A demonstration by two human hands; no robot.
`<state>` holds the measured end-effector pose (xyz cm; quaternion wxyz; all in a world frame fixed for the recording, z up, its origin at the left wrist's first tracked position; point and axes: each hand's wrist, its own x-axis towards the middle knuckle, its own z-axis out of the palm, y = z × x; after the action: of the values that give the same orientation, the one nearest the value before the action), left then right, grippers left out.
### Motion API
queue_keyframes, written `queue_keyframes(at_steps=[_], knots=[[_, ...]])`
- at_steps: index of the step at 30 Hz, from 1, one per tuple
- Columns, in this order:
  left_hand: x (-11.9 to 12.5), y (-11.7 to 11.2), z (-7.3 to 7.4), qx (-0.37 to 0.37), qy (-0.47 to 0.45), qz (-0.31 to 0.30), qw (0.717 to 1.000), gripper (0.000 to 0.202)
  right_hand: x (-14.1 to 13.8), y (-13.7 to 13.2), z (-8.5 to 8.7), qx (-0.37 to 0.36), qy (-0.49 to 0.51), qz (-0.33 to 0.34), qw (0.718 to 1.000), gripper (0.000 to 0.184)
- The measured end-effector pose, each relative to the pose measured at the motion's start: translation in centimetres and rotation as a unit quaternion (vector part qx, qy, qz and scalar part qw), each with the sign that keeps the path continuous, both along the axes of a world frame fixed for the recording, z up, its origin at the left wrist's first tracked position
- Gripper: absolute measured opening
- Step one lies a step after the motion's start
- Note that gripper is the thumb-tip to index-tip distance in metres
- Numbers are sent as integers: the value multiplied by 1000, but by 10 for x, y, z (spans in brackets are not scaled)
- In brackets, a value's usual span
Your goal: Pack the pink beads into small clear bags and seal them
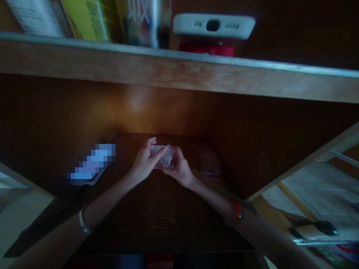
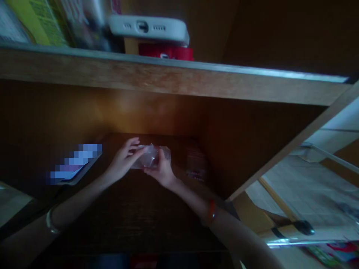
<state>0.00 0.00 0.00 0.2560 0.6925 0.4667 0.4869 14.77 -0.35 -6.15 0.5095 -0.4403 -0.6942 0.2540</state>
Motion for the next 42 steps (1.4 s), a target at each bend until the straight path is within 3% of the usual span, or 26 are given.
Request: queue_keyframes(at_steps=[2,4,7,9,12,18,24,28,32,35,39,42], knots=[[-4,17,-21,-75,-40,-92,992,26,-2,-12,1,-43,8,9,999,80],[-8,22,-30,-122,-61,-138,981,22,-2,-17,-1,-80,53,36,995,83],[-13,23,-33,-109,-74,-123,984,21,2,-19,-5,-138,170,107,970,80],[-14,25,-36,-86,-83,-101,988,21,8,-18,-6,-201,219,152,943,59],[-13,27,-44,-119,-140,-89,979,25,17,-17,-6,-259,253,171,917,31],[-8,21,-53,-167,-206,-105,959,25,21,-16,-8,-273,276,122,913,27],[-10,18,-56,-118,-175,-60,976,21,17,-16,-12,-256,275,88,923,24],[-10,15,-57,-117,-193,-44,973,30,19,-10,-16,-217,308,19,926,33],[-11,16,-55,-82,-186,7,979,37,20,-9,-17,-184,278,11,943,30],[-10,17,-54,-58,-145,-31,987,34,18,-13,-15,-178,224,36,958,27],[-4,11,-56,-98,-103,-104,984,24,14,-20,-12,-169,195,64,964,26],[0,5,-55,-124,-116,-105,980,21,14,-19,-12,-174,219,54,959,28]])
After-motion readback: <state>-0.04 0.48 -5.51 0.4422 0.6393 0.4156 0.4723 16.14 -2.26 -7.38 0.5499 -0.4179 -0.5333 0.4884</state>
